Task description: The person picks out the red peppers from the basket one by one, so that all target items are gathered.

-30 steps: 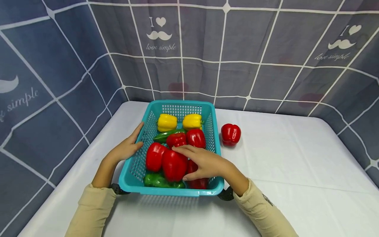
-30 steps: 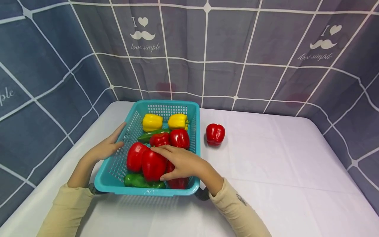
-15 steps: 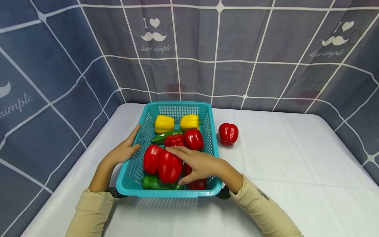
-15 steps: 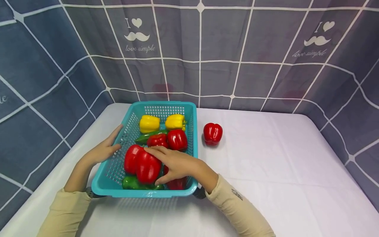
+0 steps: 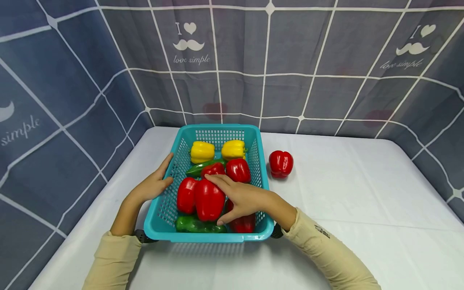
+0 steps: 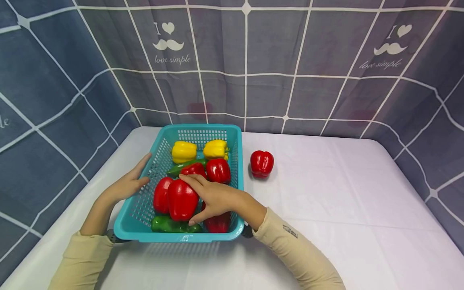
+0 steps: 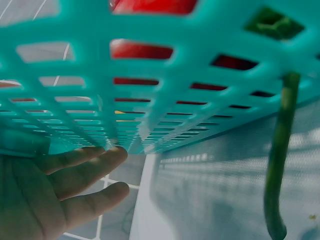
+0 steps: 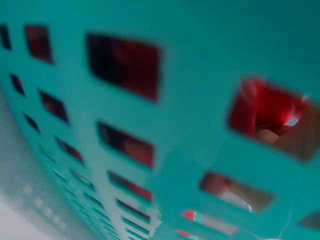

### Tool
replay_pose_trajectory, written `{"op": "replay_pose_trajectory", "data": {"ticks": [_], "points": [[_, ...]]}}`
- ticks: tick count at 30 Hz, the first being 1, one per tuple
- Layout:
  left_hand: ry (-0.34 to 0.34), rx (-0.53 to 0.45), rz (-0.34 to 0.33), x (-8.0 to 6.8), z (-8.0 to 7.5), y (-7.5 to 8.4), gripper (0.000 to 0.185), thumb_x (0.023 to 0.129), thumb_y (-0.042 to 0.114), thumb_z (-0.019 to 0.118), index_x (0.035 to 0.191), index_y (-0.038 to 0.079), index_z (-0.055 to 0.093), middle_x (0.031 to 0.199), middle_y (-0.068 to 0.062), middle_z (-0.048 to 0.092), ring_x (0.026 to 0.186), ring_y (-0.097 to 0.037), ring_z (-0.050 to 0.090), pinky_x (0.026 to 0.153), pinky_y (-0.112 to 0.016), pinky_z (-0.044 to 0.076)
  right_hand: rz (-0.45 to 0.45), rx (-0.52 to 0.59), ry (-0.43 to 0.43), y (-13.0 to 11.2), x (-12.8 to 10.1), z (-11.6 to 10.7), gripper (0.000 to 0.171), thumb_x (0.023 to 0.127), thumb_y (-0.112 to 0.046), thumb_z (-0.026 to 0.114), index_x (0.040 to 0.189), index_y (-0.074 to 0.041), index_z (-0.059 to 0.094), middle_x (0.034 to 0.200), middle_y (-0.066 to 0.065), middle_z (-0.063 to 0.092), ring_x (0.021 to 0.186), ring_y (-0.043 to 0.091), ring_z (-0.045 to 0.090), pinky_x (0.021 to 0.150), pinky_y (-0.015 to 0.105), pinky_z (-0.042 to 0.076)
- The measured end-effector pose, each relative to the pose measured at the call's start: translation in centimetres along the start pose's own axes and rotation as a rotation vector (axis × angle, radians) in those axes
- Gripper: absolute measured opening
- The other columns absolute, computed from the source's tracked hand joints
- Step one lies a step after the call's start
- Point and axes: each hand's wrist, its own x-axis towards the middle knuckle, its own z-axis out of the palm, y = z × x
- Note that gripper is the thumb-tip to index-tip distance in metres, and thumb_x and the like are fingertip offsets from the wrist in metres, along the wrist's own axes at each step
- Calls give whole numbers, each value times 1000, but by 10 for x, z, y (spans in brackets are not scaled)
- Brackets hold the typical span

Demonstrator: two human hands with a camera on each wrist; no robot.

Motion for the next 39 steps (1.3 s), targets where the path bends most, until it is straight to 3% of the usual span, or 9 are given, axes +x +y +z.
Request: {"op": "replay_pose_trajectory", "data": {"ticks": [14,23,39], "points": [[-9,-21,-3,1,-1,2,78,86,-1,36,146,9,-13,150,-26,-4,129,-53,17,83,-61,43,-25,-25,25,-1,1,1,102,71,-43,73,146,-27,6,144,2,26,122,18,41,87,30,50],[-11,-21,13,1,-1,2,78,86,-1,36,145,9,-13,150,-25,-4,130,-53,17,86,-62,41,-37,-9,60,0,-1,0,102,70,-39,75,146,-31,8,142,3,27,121,16,40,85,30,50],[0,12,12,-3,0,7,75,86,0,35,145,4,-12,149,-29,-3,127,-55,19,85,-61,42,-98,38,123,-1,-10,0,99,69,-37,76,145,-25,14,137,1,31,122,13,38,87,26,48]]}}
